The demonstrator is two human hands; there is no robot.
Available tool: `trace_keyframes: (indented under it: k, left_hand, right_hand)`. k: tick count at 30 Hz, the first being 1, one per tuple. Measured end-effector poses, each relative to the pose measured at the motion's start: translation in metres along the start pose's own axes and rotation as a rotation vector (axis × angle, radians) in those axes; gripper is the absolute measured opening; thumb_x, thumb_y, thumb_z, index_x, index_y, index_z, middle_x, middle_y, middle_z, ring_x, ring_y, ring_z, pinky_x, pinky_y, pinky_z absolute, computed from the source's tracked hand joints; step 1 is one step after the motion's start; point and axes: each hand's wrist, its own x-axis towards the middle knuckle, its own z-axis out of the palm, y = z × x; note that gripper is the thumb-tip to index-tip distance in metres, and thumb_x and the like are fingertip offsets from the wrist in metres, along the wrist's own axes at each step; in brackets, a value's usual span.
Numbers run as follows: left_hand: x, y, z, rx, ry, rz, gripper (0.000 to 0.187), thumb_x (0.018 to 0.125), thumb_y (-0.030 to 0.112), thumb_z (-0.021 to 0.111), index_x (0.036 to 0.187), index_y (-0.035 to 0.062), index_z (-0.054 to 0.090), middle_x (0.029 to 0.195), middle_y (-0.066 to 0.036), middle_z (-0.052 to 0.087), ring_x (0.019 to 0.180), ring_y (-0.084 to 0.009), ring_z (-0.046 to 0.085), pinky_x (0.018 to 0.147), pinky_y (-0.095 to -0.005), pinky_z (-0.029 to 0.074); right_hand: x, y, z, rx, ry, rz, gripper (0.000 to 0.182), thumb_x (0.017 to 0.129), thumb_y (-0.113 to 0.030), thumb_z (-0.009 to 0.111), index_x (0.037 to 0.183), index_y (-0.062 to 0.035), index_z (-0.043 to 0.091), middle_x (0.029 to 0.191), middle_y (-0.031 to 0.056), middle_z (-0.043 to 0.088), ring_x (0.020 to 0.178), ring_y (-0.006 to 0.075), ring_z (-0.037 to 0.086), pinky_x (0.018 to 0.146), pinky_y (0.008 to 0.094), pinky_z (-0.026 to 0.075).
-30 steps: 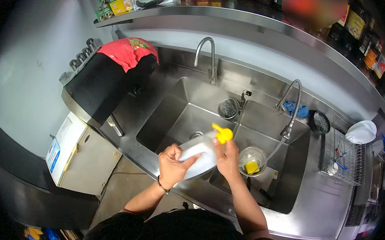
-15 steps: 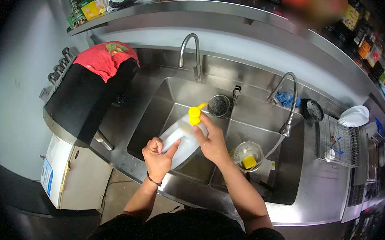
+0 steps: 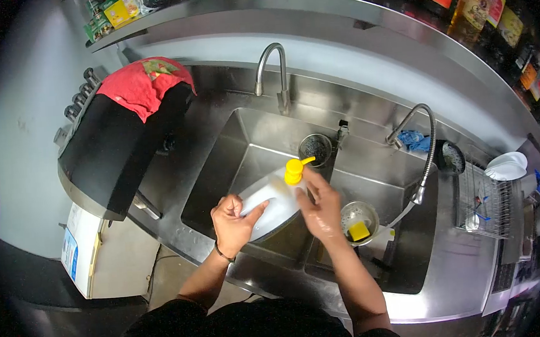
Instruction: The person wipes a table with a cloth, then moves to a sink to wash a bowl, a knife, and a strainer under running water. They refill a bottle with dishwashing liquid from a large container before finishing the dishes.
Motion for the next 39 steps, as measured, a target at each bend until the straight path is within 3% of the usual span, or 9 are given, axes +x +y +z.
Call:
trace_keyframes:
  k: [3,11,16,20,25,28,33,36,39]
  left_hand:
    - [0.018,-0.011,0.005,0.042,0.065,-0.078,0.054,0.065,0.011,0.079,0.055,0.0085,0.026,0.052,0.003,0.027,0.053,-0.0049,0.025,0.041,-0.0247,0.022]
    - [0.166,-0.063,0.011,0.214,0.45,0.151,0.052,0.063,0.018,0.079,0.057,0.0047,0.03,0.053,-0.008,0.026,0.051,-0.0197,0.026,0.047,-0.0342,0.031]
    - [0.295,-0.191,0.03,0.575,0.437,0.29,0.054,0.068,0.053,0.07,0.058,0.007,0.044,0.057,-0.011,0.049,0.05,-0.0286,0.05,0.049,-0.0389,0.04]
    - [0.433,-0.36,0.02,0.693,0.242,0.197,0.056,0.072,0.059,0.06,0.09,0.0056,0.06,0.086,-0.015,0.065,0.081,-0.0295,0.062,0.072,-0.0407,0.048]
    - [0.515,-0.402,0.0,0.853,0.147,0.243,0.059,0.079,0.058,0.05,0.107,0.0062,0.058,0.098,-0.018,0.062,0.091,-0.0374,0.059,0.08,-0.0424,0.046]
    - [0.512,-0.4,0.006,0.994,0.116,0.303,0.06,0.082,0.056,0.048,0.111,0.0047,0.056,0.098,-0.019,0.061,0.091,-0.0383,0.058,0.08,-0.0439,0.045]
    - [0.473,-0.381,0.016,1.272,0.34,0.562,0.062,0.084,0.051,0.05,0.112,-0.0047,0.052,0.096,-0.025,0.057,0.091,-0.0418,0.054,0.082,-0.0477,0.042]
    - [0.345,-0.278,0.058,0.875,0.379,0.785,0.056,0.085,0.04,0.055,0.114,-0.0074,0.047,0.104,-0.027,0.052,0.099,-0.0402,0.049,0.088,-0.0462,0.038]
    - [0.151,-0.158,0.091,0.46,-0.068,0.646,0.051,0.088,0.025,0.055,0.122,-0.0081,0.037,0.119,-0.028,0.039,0.111,-0.0366,0.04,0.097,-0.044,0.031]
  right_hand:
    - [-0.002,-0.019,-0.006,0.44,-0.26,0.337,0.026,0.086,-0.007,0.057,0.111,0.0013,0.054,0.096,0.0137,0.063,0.08,0.016,0.064,0.074,0.0261,0.05]
    - [-0.088,0.035,-0.066,-0.352,-0.102,0.345,0.016,0.085,-0.011,0.06,0.097,0.0006,0.061,0.086,0.0105,0.066,0.077,0.0145,0.063,0.068,0.0245,0.049]
    - [-0.209,0.036,-0.161,-0.79,0.131,0.635,0.023,0.085,-0.015,0.057,0.101,-0.0002,0.059,0.099,0.0179,0.062,0.095,0.0329,0.059,0.084,0.0404,0.045]
    - [-0.315,0.019,-0.22,-1.167,0.155,0.704,0.052,0.081,-0.021,0.06,0.125,0.0005,0.044,0.13,0.0189,0.043,0.125,0.0371,0.034,0.102,0.0426,0.03]
    - [-0.332,0.043,-0.2,-0.948,-0.163,0.744,0.106,0.067,-0.048,0.071,0.142,-0.0063,0.009,0.146,0.0206,0.012,0.134,0.0351,0.013,0.108,0.0485,0.016]
    - [-0.301,0.06,-0.143,-1.328,-0.376,0.865,0.124,0.062,-0.079,0.047,0.135,0.0125,0.007,0.145,0.0252,0.006,0.135,0.0373,0.005,0.109,0.0497,0.007]
    - [-0.297,0.068,-0.139,-1.198,-0.299,0.798,0.116,0.067,-0.075,0.048,0.135,0.0116,0.012,0.145,0.0246,0.007,0.135,0.038,0.006,0.109,0.0491,0.009]
    - [-0.266,0.089,-0.101,-1.046,-0.504,0.584,0.098,0.075,-0.063,0.052,0.137,0.0047,0.017,0.146,0.0208,0.011,0.135,0.0363,0.009,0.11,0.0455,0.009]
    - [-0.201,0.119,-0.065,-0.931,-0.342,0.383,0.067,0.089,-0.044,0.042,0.135,0.0031,0.026,0.145,0.0151,0.019,0.135,0.0278,0.015,0.11,0.0401,0.012]
